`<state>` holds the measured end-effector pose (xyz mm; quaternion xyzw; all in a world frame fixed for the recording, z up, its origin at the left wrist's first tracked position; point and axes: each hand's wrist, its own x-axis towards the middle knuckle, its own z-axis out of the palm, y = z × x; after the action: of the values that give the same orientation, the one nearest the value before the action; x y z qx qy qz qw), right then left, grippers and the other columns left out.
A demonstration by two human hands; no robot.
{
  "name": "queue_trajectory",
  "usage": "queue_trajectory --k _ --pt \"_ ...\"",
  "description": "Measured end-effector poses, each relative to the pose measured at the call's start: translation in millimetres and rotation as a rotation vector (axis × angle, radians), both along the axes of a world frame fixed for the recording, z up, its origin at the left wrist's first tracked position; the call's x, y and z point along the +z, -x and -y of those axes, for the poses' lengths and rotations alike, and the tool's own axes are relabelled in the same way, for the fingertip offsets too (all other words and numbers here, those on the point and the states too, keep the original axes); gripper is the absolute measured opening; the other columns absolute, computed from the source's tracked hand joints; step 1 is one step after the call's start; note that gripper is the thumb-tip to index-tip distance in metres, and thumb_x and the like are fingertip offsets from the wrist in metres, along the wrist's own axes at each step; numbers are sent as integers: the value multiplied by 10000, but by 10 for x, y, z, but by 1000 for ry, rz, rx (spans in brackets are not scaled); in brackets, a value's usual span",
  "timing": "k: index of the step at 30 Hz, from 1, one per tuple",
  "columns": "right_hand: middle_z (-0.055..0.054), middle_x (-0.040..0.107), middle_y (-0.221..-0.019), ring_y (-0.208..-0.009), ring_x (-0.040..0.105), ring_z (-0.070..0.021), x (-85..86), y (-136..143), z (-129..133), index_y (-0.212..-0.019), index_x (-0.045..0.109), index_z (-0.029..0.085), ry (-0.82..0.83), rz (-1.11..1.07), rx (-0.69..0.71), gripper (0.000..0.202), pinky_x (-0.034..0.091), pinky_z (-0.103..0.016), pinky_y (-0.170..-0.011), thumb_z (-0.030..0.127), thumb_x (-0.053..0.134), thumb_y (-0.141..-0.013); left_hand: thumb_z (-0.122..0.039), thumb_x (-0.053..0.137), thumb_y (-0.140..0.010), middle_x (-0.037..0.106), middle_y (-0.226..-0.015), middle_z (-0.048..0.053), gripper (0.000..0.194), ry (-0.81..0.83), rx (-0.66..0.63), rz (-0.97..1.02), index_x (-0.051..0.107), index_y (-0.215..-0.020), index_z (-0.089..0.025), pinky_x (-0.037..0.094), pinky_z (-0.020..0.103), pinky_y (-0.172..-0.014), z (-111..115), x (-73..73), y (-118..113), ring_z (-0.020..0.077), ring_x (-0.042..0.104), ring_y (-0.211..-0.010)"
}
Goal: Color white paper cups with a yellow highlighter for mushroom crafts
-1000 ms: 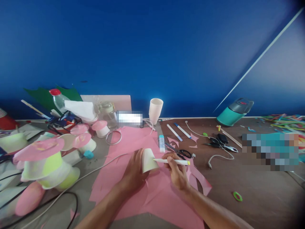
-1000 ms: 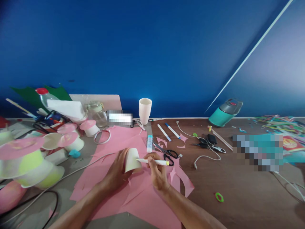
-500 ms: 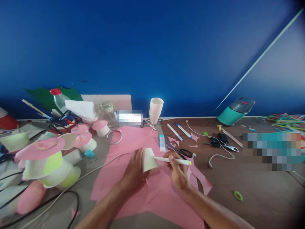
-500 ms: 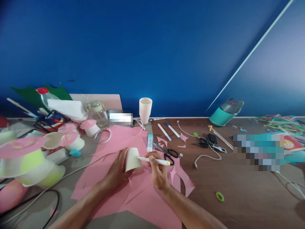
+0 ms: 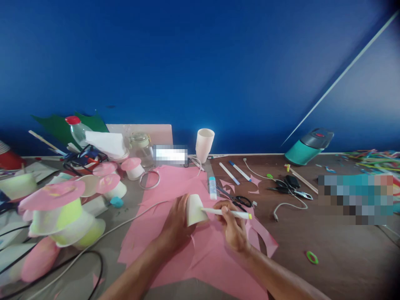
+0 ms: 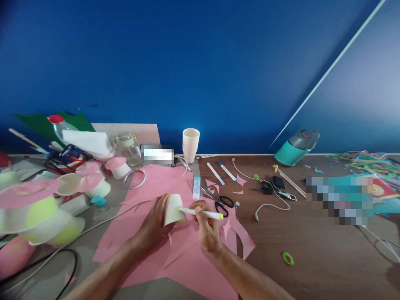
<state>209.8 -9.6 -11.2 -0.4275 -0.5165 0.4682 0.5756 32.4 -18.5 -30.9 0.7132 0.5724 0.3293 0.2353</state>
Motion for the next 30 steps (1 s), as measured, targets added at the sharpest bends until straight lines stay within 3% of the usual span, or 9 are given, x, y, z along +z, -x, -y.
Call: queue_trajectory --k 3,6,8,11,14,22,30 --pt "19 501 -630 -526 424 -113 -17 33 -34 -940 586 209 -29 -53 -70 302 375 -240 -498 473 444 -899 -248 611 -747 409 -1337 170 702 28 -9 3 281 -1362 -170 375 523 -1016 6 20 7 333 410 -1242" --pt "5 545 -673 -489 411 -102 -33 55 -53 -1056 565 213 -36 -32 -38 336 364 -235 -458 473 400 -920 -242 607 -753 405 -1336 168 704 39 -16 0 265 -1366 -184 371 542 -1015 10 38 8 338 413 -1233" --pt "2 553 -678 -509 439 -110 -42 55 -39 -1051 579 215 -45 45 -26 318 384 -239 -469 455 420 -916 -240 600 -757 406 -1331 173 697 37 -17 -6 261 -1362 -170 370 547 -1013 9 43 6 339 411 -1231" --pt "-20 580 -794 -697 541 -154 -43 39 1 -1010 594 226 -141 185 -34 208 466 -283 -648 363 486 -898 -230 594 -754 399 -1334 181 691 34 -20 -14 263 -1355 -144 363 539 -1023 5 45 2 333 397 -1239" --pt "-43 561 -873 -799 549 -183 -22 26 26 -1061 551 215 -246 274 42 193 475 -325 -749 260 475 -890 -205 584 -751 405 -1322 179 685 29 -21 -8 266 -1354 -136 369 518 -1026 8 47 1 319 409 -1228" --pt "-38 525 -906 -825 538 -190 -47 15 28 -1196 452 270 -385 436 191 472 479 -345 -772 67 486 -772 -336 606 -774 400 -1326 163 721 27 16 28 242 -1375 -176 364 528 -1025 15 43 -5 326 393 -1244" --pt "-44 562 -924 -785 558 -186 -144 55 -19 -1151 491 252 -391 490 161 451 487 -323 -729 51 466 -747 -369 613 -754 419 -1316 191 791 41 88 58 213 -1395 -136 374 519 -1008 0 21 -24 336 409 -1243"
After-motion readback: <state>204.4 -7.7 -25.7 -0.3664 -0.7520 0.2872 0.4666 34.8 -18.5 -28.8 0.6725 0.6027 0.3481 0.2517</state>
